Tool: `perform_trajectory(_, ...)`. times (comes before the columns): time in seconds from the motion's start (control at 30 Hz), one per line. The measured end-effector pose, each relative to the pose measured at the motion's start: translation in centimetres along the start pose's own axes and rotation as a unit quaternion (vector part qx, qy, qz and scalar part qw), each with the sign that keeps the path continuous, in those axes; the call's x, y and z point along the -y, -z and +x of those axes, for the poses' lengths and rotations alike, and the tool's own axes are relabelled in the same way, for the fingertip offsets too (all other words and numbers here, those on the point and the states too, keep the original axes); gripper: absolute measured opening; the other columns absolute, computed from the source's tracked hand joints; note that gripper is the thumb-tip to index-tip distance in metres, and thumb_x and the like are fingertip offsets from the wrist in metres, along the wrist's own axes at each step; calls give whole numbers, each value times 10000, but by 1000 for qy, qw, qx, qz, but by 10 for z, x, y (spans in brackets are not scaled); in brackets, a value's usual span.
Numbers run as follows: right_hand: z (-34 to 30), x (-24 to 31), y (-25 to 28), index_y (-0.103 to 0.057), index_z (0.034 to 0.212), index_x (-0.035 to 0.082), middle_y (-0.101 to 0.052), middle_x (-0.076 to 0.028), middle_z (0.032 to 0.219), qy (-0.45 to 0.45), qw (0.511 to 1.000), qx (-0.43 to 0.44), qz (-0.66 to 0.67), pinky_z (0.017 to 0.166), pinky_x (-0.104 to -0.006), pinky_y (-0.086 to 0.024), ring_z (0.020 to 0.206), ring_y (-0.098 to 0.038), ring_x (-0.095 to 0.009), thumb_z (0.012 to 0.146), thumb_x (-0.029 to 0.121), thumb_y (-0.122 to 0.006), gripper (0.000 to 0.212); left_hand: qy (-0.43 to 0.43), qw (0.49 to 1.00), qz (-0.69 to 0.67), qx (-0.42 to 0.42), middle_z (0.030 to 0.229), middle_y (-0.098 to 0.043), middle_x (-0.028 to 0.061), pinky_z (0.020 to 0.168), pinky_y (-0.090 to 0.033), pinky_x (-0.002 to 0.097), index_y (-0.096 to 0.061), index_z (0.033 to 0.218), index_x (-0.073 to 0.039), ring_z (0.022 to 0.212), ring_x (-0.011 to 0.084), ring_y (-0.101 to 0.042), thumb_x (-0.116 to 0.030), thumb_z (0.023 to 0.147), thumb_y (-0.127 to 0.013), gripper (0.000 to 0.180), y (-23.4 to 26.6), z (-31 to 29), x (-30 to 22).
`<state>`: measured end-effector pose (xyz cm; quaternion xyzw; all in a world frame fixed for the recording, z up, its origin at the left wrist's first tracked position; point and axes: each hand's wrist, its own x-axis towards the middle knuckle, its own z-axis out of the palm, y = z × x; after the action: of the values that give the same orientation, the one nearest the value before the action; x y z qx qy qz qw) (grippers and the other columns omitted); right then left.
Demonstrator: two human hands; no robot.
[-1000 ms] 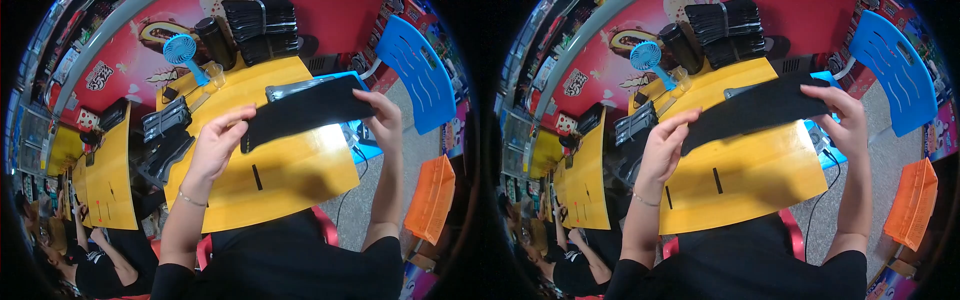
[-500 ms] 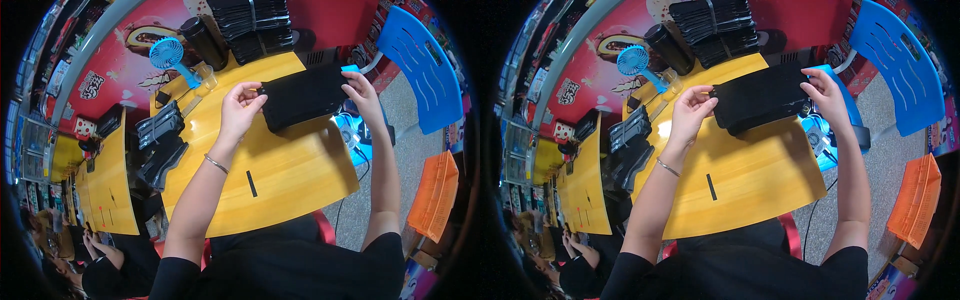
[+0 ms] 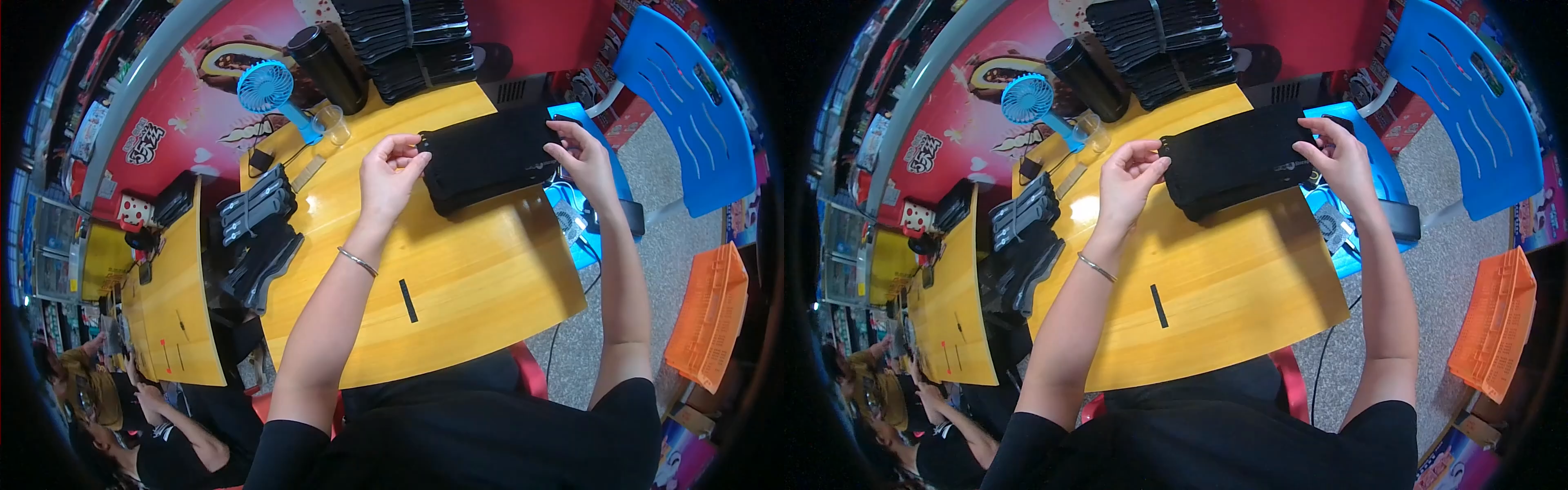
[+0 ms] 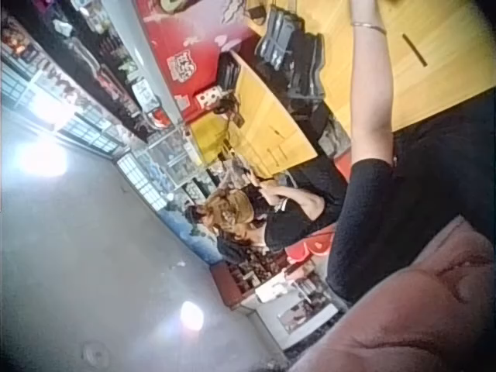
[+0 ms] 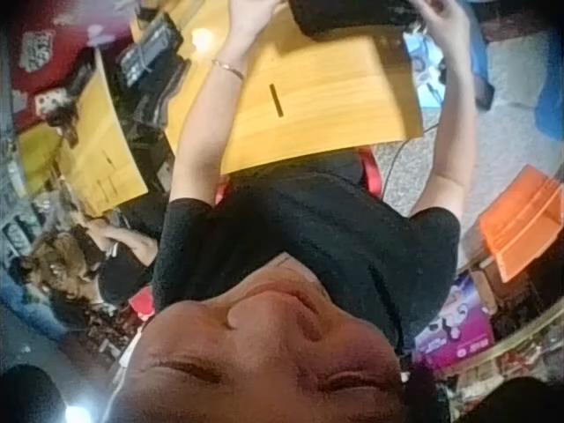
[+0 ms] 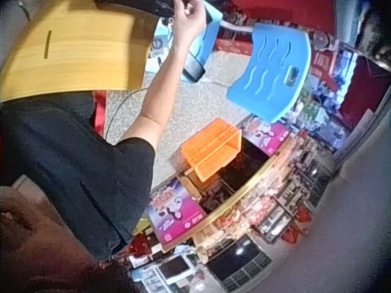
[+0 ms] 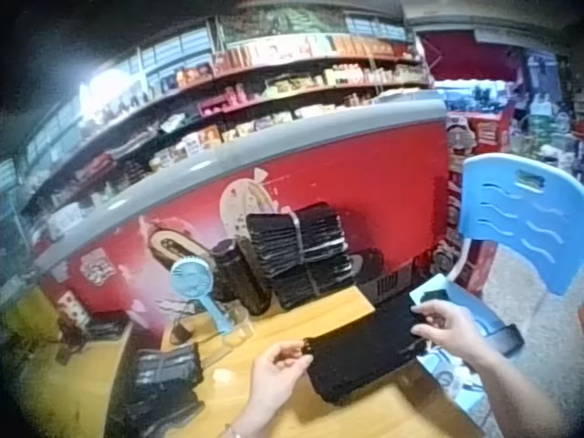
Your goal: Assembling black plastic straps by attaching components and pins at a workstation.
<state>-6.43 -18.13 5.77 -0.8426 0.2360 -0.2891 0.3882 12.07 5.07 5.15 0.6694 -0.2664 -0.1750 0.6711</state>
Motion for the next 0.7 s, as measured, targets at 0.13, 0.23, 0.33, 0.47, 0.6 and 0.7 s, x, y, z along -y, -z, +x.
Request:
perform_trajectory(0.13, -2, 0, 0, -649, 1112, 92, -554, -3, 792, -7, 999, -1, -43, 588, -227, -415, 655, -457, -80, 781, 199, -734, 358, -5, 1000, 7, 4, 819, -574, 31, 619, -515, 201, -619, 970, 3, 694, 68, -559, -18, 768, -703, 220, 1, 1, 4)
perform_trajectory(0.23, -3, 4, 0, -650, 1109, 90, -547, -9, 774, 5, 999, -13, -42, 578, -229, -411, 644, -454, -83, 775, 195, -738, 361, -3, 1000, 18, 0, 823, -586, 35, 624, -516, 201, -625, 958, 7, 699, 71, -559, -25, 767, -707, 211, 0, 1, 5)
perform_trajectory(0.33, -5, 9, 2, -653, 1101, 88, -550, -18, 774, 18, 999, -21, -42, 575, -231, -412, 638, -455, -85, 772, 185, -739, 354, -3, 1000, 26, -3, 827, -597, 38, 628, -515, 201, -630, 948, 11, 705, 73, -560, -29, 766, -709, 203, 1, 2, 5)
perform_trajectory(0.47, -7, 12, 2, -657, 1089, 86, -556, -21, 779, 18, 998, -24, -62, 572, -235, -416, 627, -458, -87, 765, 178, -742, 347, -9, 999, 34, -6, 829, -610, 41, 637, -515, 203, -634, 945, 16, 708, 75, -562, -32, 765, -711, 201, 1, 3, 8)
perform_trajectory(0.6, -8, 11, 2, -658, 1084, 82, -554, -25, 774, 23, 997, -27, -65, 565, -239, -415, 618, -460, -89, 765, 181, -741, 344, -6, 999, 36, -6, 828, -616, 41, 644, -514, 203, -636, 946, 15, 710, 75, -562, -32, 764, -711, 202, 0, 2, 8)
perform_trajectory(0.7, -8, 11, 3, -655, 1109, 95, -625, -33, 922, -18, 996, 5, -93, 632, -215, -455, 719, -512, -94, 798, 176, -716, 327, 3, 999, 37, -8, 827, -618, 41, 650, -510, 202, -636, 948, 16, 709, 74, -563, -33, 762, -713, 207, 1, 2, 9)
